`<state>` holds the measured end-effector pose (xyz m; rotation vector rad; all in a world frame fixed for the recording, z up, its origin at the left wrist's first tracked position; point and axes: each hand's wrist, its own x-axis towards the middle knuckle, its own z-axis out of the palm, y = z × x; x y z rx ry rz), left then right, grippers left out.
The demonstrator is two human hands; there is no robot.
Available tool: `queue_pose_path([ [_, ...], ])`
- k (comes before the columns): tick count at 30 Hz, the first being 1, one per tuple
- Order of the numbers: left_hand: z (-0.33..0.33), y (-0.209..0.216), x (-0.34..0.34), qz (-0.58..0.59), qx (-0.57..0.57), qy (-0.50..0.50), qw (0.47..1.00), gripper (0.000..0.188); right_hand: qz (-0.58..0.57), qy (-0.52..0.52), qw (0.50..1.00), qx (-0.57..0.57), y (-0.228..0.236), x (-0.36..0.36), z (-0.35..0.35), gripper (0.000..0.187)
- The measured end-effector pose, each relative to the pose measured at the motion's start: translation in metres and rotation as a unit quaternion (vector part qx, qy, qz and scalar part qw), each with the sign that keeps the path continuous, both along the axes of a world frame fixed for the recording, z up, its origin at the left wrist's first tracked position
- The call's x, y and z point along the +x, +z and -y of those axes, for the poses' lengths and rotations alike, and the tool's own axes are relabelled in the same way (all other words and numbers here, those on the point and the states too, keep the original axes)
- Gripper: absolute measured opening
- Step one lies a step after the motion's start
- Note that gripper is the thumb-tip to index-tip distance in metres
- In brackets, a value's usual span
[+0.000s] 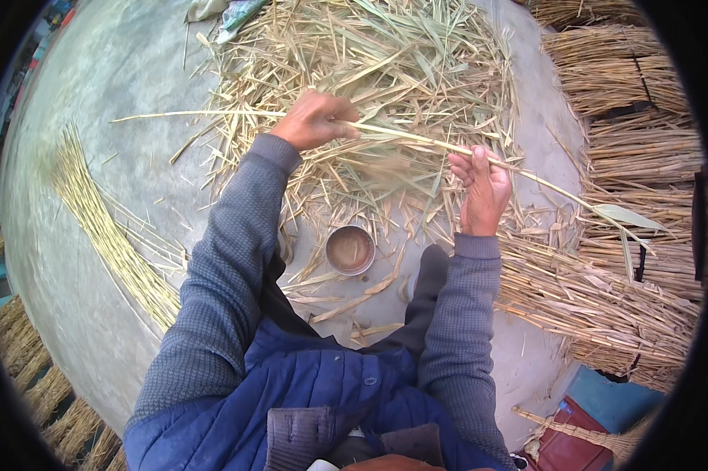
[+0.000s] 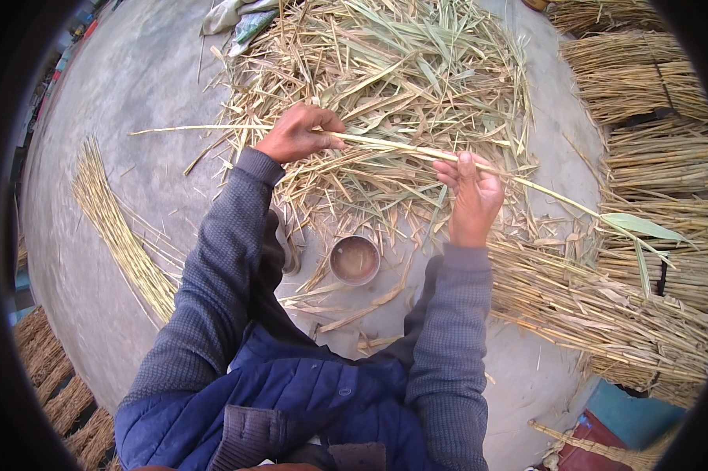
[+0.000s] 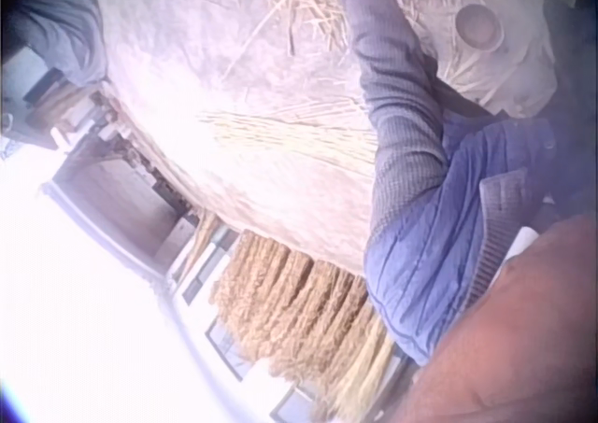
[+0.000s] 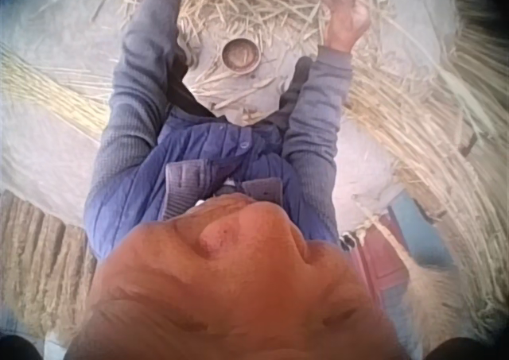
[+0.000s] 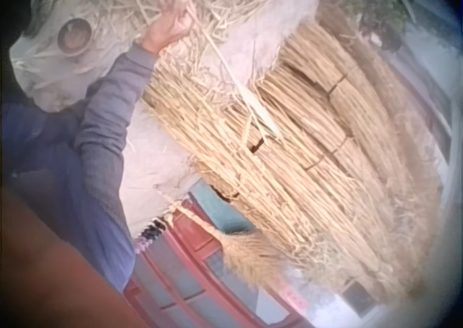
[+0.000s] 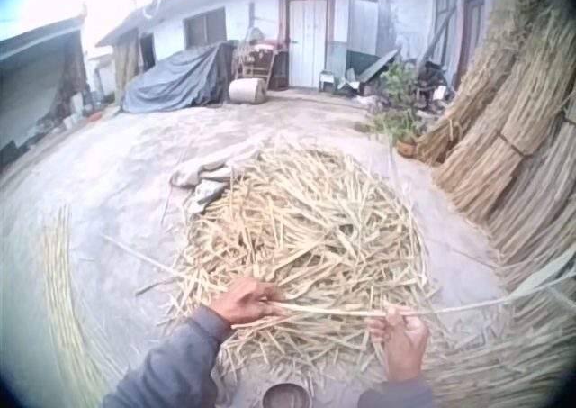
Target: The person sits on the floor and repeatedly strips the outer layers from dried plant stalks by hand. The stripped material is placed into a pile, and the cleaned stalks are set aside.
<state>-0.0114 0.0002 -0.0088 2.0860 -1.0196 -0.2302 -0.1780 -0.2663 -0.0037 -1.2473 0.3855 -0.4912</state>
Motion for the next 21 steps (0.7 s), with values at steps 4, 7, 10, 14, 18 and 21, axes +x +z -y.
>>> queue_pose_path([
  [4,-0.006,-0.013,0.004,-0.076,0.015,0.029,0.997,0.023,-0.019,-0.022,0.999,-0.013,0.001,0.000,0.006,0.035],
  [7,-0.017,-0.025,0.011,0.049,0.091,0.045,0.994,0.022,-0.007,-0.063,0.998,-0.018,0.007,-0.003,0.017,0.032],
  [10,-0.022,-0.022,0.012,0.159,0.198,0.068,0.965,0.023,0.003,-0.099,0.995,-0.019,0.015,-0.010,0.027,0.030],
  [14,0.012,-0.002,-0.011,0.154,0.133,0.043,0.978,0.026,-0.027,-0.039,0.998,-0.030,0.013,-0.008,0.012,0.031],
  [18,0.060,0.004,-0.047,0.161,-0.082,-0.012,0.983,0.028,-0.029,0.037,0.999,-0.013,0.003,0.000,-0.022,0.033],
  [21,0.057,0.005,-0.042,0.177,-0.060,-0.007,0.982,0.021,-0.026,0.031,0.999,0.001,0.009,-0.001,-0.019,0.031],
])
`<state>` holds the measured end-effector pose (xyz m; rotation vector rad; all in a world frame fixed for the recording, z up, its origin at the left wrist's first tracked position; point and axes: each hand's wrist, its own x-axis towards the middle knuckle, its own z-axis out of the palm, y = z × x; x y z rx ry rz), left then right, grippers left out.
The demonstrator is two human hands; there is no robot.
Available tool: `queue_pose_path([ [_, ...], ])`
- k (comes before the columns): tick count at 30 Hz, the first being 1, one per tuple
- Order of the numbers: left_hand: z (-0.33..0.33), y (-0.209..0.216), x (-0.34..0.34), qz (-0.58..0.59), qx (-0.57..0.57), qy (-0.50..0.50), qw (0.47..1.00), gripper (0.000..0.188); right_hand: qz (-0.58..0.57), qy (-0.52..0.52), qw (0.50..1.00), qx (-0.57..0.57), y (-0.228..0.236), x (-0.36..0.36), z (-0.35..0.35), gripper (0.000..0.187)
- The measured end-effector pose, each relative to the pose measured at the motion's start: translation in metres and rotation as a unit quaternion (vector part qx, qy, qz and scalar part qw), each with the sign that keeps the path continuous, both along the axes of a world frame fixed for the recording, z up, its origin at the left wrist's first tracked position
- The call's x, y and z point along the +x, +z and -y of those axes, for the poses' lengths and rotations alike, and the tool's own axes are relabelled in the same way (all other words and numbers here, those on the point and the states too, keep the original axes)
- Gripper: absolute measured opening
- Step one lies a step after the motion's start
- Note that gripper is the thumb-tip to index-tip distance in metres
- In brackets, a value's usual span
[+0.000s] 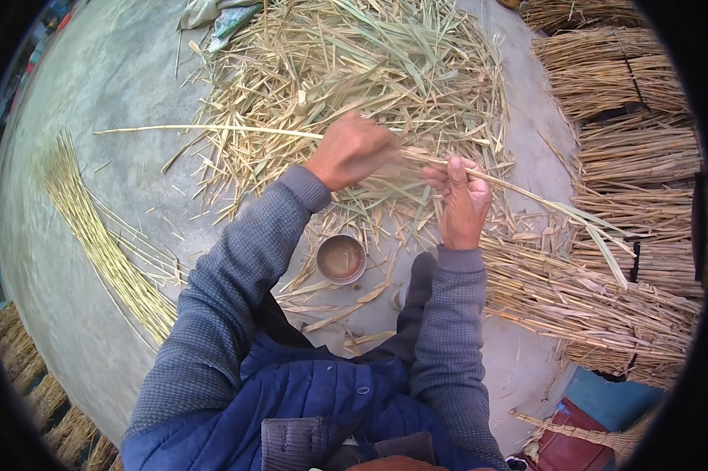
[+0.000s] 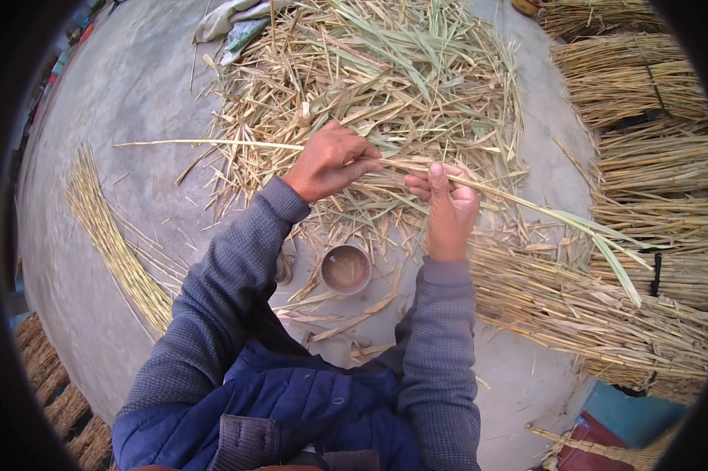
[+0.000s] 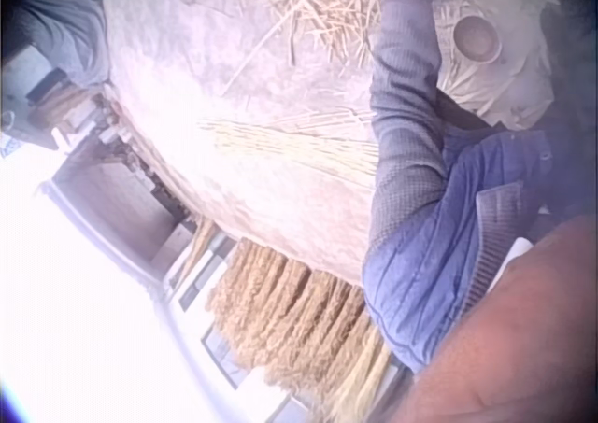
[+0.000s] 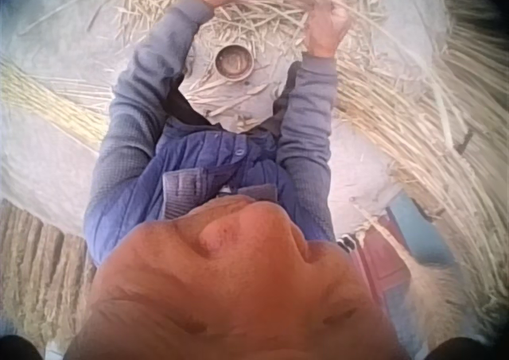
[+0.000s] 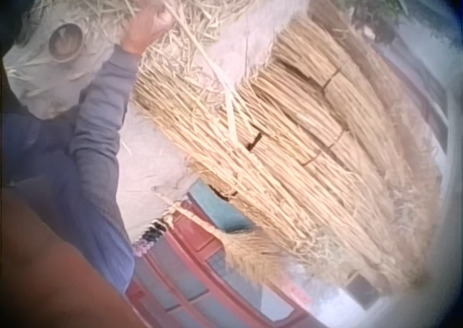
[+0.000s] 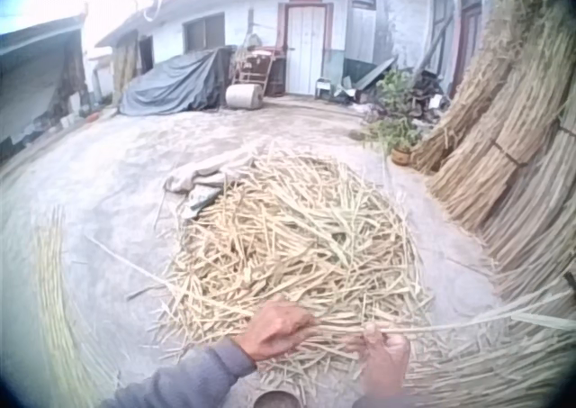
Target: The person sits on the floor and repeatedly strips the outer layers from dried plant stalks by hand. The stripped material is placed into a pile, and the cleaned stalks are set aside.
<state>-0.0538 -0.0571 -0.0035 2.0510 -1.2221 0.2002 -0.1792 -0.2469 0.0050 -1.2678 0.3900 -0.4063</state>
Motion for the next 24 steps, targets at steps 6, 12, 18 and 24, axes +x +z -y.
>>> queue_pose_path([
  [6,-0.004,-0.001,0.002,0.024,-0.035,0.011,0.999,0.016,0.027,-0.015,0.999,-0.015,0.005,-0.004,0.009,0.028],
  [12,0.004,-0.002,-0.010,-0.130,-0.155,0.013,0.979,0.013,0.005,-0.051,0.998,-0.027,0.002,-0.003,0.003,0.029],
  [18,-0.007,0.010,0.002,-0.343,-0.209,0.066,0.913,0.011,0.006,-0.007,1.000,-0.010,-0.005,-0.003,0.000,0.029],
  [24,-0.074,0.020,0.054,-0.354,-0.431,0.209,0.804,0.015,-0.009,-0.046,0.999,-0.026,-0.012,-0.006,0.022,0.032],
])
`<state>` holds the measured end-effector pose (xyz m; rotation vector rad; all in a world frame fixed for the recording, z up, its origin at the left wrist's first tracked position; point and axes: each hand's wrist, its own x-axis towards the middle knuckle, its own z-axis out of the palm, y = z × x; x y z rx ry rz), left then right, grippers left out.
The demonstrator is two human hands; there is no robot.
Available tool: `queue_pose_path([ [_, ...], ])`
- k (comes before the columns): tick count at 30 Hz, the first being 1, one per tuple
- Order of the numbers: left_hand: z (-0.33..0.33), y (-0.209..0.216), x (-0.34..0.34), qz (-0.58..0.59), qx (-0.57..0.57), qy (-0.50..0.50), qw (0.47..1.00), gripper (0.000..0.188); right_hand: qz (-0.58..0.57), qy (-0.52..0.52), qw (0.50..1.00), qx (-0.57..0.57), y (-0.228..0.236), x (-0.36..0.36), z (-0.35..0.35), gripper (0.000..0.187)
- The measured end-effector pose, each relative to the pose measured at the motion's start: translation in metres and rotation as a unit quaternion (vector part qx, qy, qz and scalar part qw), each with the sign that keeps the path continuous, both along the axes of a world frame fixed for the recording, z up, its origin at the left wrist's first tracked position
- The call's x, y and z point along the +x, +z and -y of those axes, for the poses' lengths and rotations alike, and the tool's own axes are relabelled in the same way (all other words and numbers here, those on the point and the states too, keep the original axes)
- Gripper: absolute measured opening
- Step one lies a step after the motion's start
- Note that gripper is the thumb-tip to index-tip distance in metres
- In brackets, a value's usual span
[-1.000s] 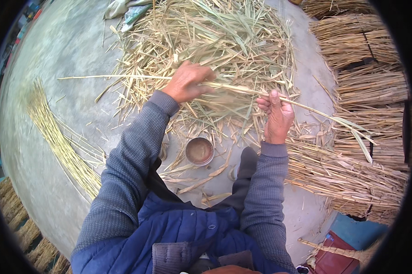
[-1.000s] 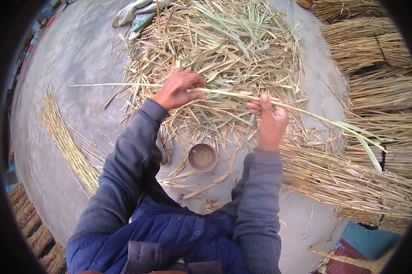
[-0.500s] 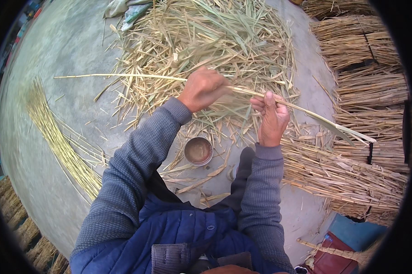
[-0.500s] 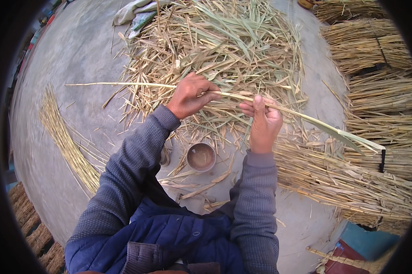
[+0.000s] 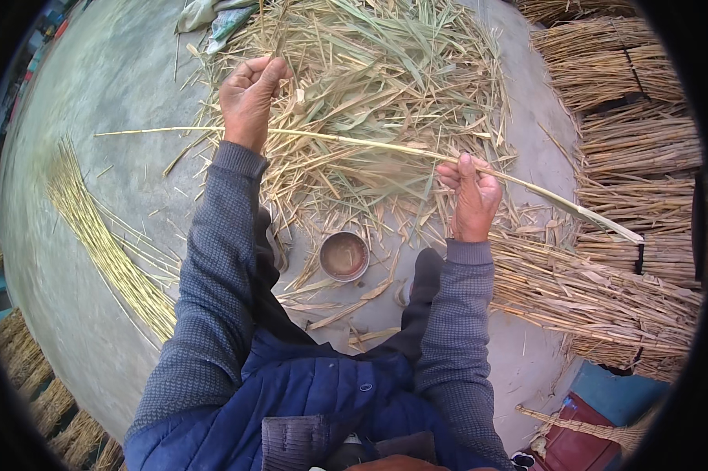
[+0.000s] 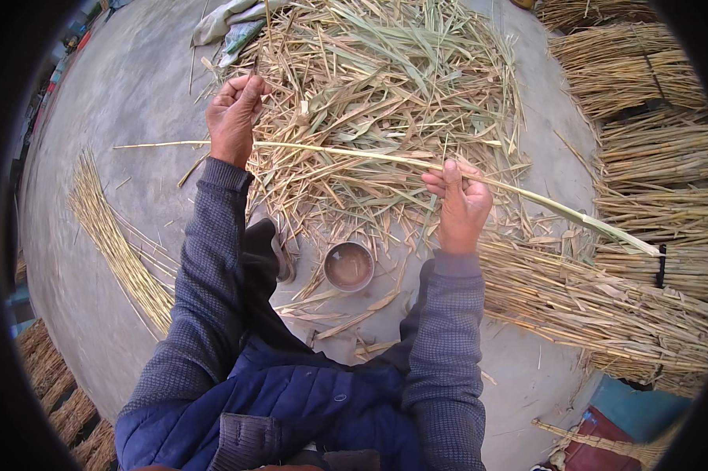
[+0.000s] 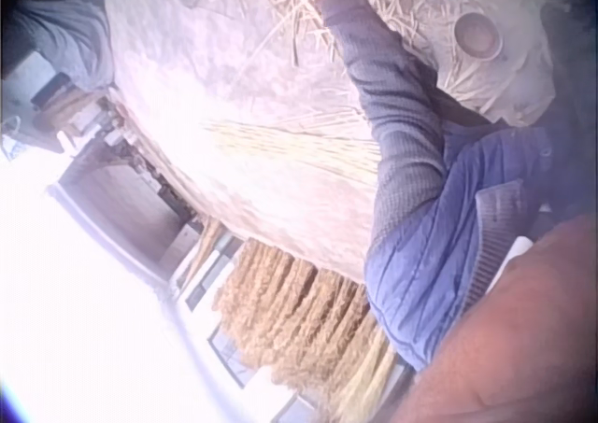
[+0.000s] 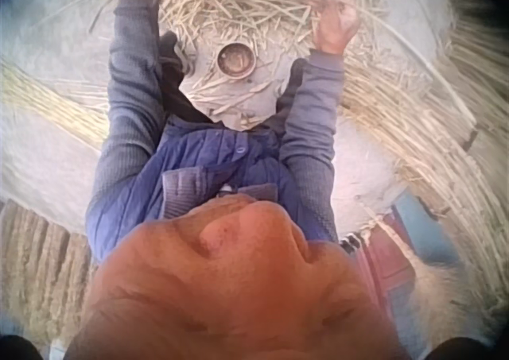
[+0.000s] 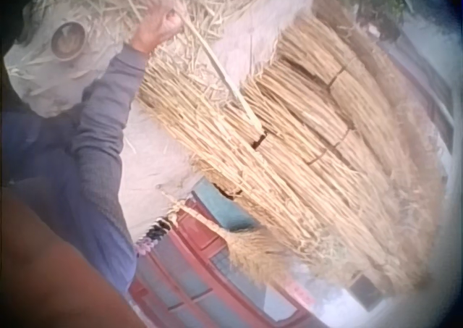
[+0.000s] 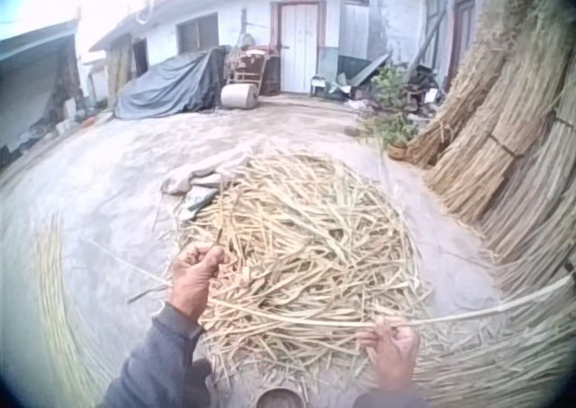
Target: The person sits on the floor and repeatedly strips the outer layers from dried plant stalks by hand. The stripped material is placed into a pile, and the cleaned stalks are set aside.
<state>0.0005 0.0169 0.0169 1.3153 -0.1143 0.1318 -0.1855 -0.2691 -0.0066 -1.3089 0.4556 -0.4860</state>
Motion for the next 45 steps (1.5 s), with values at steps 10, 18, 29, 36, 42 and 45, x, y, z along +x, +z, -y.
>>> queue_pose_path([
  [10,0.048,-0.011,-0.040,0.309,0.451,-0.220,0.808,0.025,0.031,0.074,0.994,0.072,-0.006,0.016,-0.025,0.028],
  [18,0.031,-0.024,-0.021,0.291,0.470,-0.224,0.803,0.018,0.016,0.049,0.995,0.083,0.004,0.008,-0.007,0.030],
  [29,0.045,-0.009,-0.040,0.144,0.375,-0.326,0.856,0.024,0.033,0.076,0.993,0.082,0.004,0.008,-0.019,0.038],
  [36,0.077,-0.018,-0.060,0.101,0.310,-0.319,0.890,0.020,0.009,0.087,0.996,0.024,-0.002,0.010,-0.033,0.037],
  [42,0.072,-0.012,-0.060,-0.008,0.251,-0.310,0.917,0.017,0.074,0.081,0.993,-0.052,-0.003,0.010,-0.037,0.037],
  [45,0.067,-0.011,-0.057,0.152,0.306,-0.273,0.899,0.022,0.062,0.073,0.995,-0.030,-0.004,0.008,-0.036,0.038],
])
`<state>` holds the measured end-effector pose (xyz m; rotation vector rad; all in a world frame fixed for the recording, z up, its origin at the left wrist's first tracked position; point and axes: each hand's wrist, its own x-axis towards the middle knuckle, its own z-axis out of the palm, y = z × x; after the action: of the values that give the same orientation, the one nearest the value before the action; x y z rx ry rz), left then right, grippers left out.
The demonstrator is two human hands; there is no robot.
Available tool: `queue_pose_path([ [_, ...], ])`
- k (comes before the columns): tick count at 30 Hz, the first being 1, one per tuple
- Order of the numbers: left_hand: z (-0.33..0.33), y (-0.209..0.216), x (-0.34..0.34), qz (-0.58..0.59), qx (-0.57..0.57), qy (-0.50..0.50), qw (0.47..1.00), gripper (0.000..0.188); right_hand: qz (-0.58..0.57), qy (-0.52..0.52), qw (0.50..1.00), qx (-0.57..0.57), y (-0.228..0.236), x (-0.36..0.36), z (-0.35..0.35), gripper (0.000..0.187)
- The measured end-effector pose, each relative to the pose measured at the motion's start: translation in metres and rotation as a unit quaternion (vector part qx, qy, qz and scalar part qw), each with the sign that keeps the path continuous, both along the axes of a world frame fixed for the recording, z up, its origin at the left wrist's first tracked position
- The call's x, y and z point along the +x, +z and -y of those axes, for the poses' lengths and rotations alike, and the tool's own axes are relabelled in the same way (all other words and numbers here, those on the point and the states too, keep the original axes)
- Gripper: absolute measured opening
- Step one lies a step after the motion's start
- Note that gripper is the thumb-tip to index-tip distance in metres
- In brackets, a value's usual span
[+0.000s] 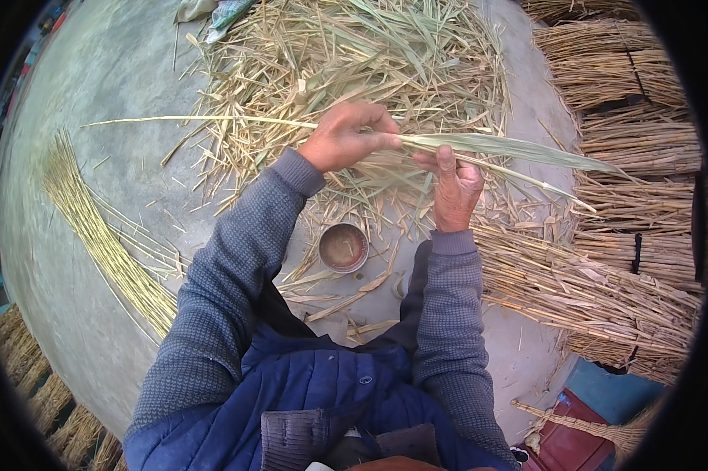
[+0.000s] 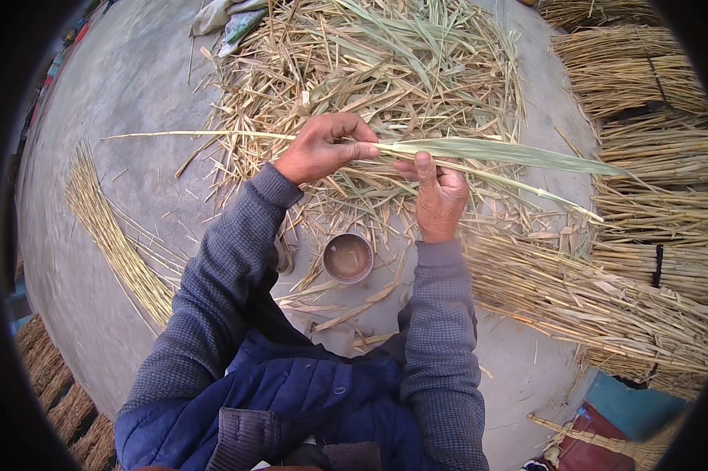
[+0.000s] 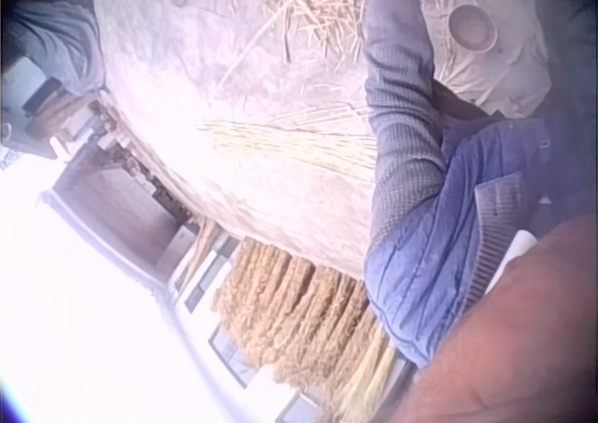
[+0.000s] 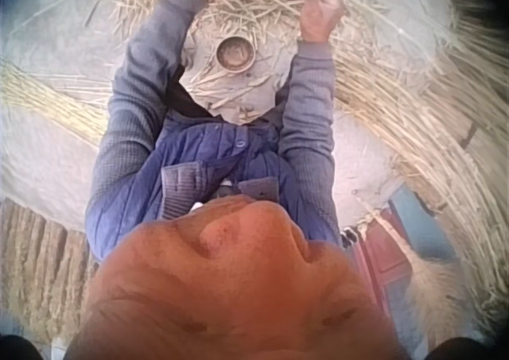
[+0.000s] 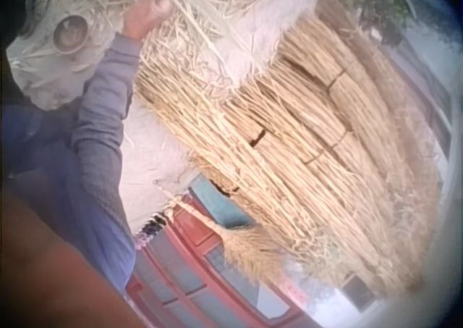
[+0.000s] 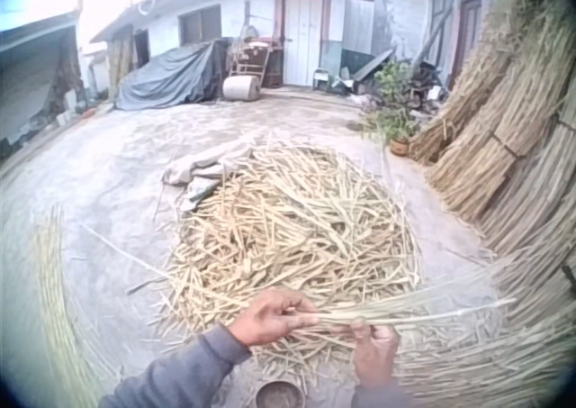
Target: The person sits on the floor and repeatedly strips the outer layers from dried plant stalks by hand. The stripped material is placed into a pile, and the cleaned stalks are set aside.
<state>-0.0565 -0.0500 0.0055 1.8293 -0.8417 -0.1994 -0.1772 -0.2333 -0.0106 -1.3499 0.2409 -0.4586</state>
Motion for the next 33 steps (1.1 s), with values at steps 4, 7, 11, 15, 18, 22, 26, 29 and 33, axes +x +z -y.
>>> queue_pose_path([
  [4,-0.020,0.000,0.013,0.012,0.035,-0.022,0.999,0.022,-0.007,-0.037,0.999,0.030,0.002,0.001,0.010,0.039],
  [7,-0.026,-0.001,0.016,-0.053,0.012,-0.016,0.998,0.016,0.005,-0.039,0.999,0.023,0.003,0.002,0.010,0.039],
  [11,-0.035,0.002,0.025,-0.247,-0.125,0.093,0.956,0.019,-0.002,-0.039,0.999,0.028,0.001,0.001,0.008,0.037],
  [15,-0.066,0.006,0.052,-0.244,-0.255,0.196,0.915,0.021,-0.005,-0.050,0.998,0.030,-0.001,0.001,0.013,0.036],
  [18,-0.094,0.003,0.072,-0.235,-0.369,0.234,0.868,0.023,-0.026,-0.065,0.997,0.023,-0.002,-0.002,0.016,0.037],
  [22,-0.099,-0.007,0.073,0.033,-0.065,0.306,0.949,0.024,-0.041,-0.064,0.997,0.025,-0.001,-0.002,0.017,0.039],
  [26,-0.061,-0.005,0.048,0.318,0.157,0.239,0.904,0.029,-0.038,-0.054,0.997,0.036,0.001,0.003,0.008,0.034],
  [29,-0.020,-0.003,0.020,0.274,0.057,0.026,0.960,0.028,-0.031,-0.039,0.998,0.025,0.000,0.008,-0.003,0.036],
  [33,0.004,-0.003,0.003,0.204,0.055,-0.008,0.977,0.021,-0.046,-0.027,0.998,0.025,0.002,0.010,-0.009,0.037],
])
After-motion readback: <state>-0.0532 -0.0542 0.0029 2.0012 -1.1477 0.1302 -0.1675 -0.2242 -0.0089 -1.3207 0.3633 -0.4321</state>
